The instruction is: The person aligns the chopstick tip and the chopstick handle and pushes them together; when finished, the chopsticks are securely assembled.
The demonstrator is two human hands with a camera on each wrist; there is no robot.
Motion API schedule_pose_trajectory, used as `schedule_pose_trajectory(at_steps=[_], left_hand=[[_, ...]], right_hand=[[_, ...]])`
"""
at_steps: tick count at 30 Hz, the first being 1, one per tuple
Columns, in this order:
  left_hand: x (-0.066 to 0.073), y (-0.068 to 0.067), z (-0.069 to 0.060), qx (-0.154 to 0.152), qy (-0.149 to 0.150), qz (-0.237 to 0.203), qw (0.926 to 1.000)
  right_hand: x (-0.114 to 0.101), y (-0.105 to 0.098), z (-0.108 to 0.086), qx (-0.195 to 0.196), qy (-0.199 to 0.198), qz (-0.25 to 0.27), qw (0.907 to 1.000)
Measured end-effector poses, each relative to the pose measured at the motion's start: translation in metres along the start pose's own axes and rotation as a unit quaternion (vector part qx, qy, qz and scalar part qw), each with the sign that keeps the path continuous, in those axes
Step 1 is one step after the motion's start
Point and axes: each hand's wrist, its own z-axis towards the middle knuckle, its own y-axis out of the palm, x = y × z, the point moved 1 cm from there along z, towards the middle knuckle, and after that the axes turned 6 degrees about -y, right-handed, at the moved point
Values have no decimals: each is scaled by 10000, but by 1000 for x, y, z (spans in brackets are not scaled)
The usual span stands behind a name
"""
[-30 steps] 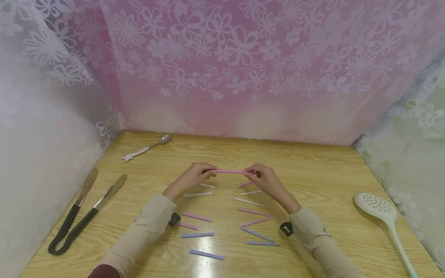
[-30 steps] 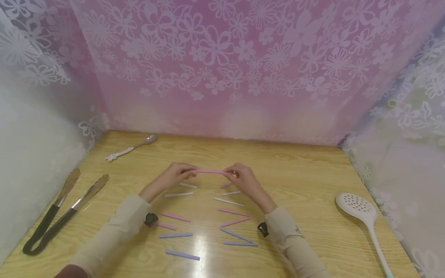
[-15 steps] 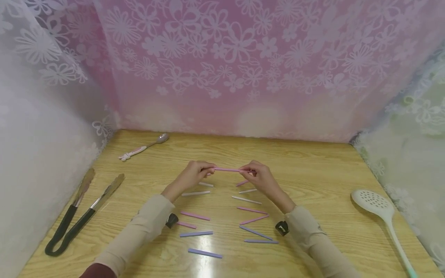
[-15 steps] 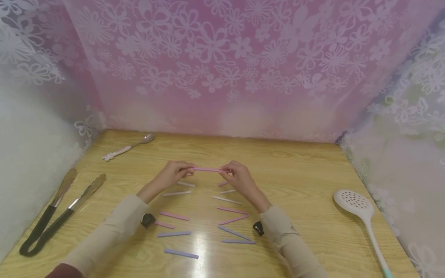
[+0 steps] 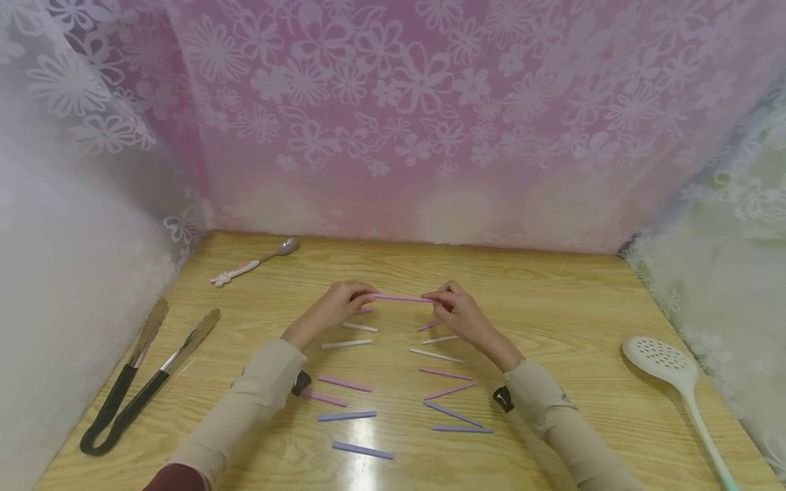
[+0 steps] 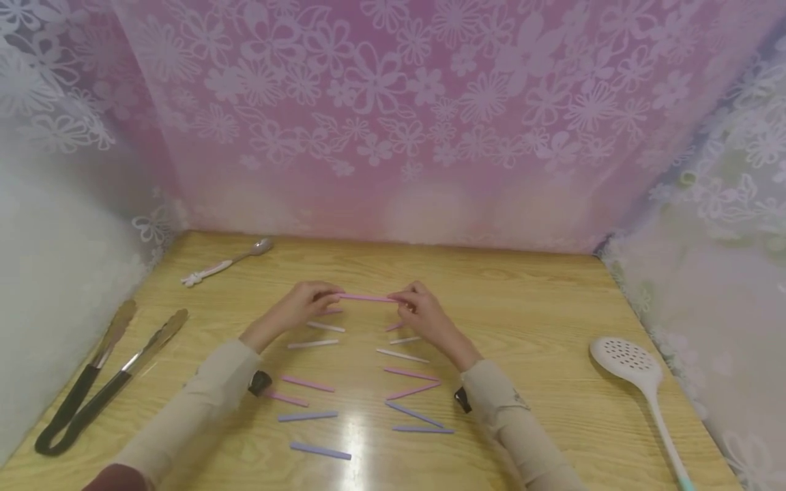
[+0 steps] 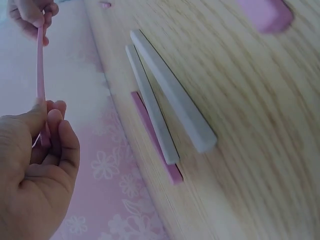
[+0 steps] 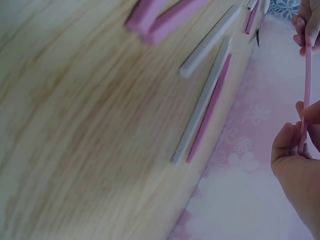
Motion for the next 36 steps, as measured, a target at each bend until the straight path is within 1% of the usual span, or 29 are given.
schedule_pose_trajectory(at_steps=[1,3,5,8,9,12,14,17,20,23,27,31,36], left_hand=[[-1,-1,0,4,-54,-43,10000],[-3,-3,0,129,-123,137,9997],[-6,-6,1,275,-169,439,9985],[-11,-12,4,470,-332,929,9940],[-12,-14,5,467,-407,948,9936],[-16,-19,11,377,-682,927,9926],[-20,-21,15,287,-781,900,9925],[-29,-24,21,157,-885,958,9913],[-39,-25,27,60,-1000,1032,9896],[-46,-23,30,-57,-1195,992,9878],[-46,-21,30,-165,-1354,929,9863],[-46,-20,30,-187,-1357,1057,9849],[-49,-20,32,-204,-1432,1069,9837]], right_hand=[[1,-1,0,38,-4,-56,10000],[5,-2,2,87,-2,-224,9997],[9,-3,4,105,94,-315,9994],[14,-5,9,41,316,-384,9988],[16,-5,11,28,381,-393,9985],[21,-7,17,-67,546,-350,9979],[26,-6,21,-172,669,-303,9972],[34,-3,27,-444,908,-234,9946],[43,0,31,-714,1093,-338,9909],[48,4,32,-862,1248,-339,9878],[51,8,31,-950,1326,-250,9863],[53,10,32,-1015,1342,-283,9853],[56,11,33,-1077,1366,-307,9843]])
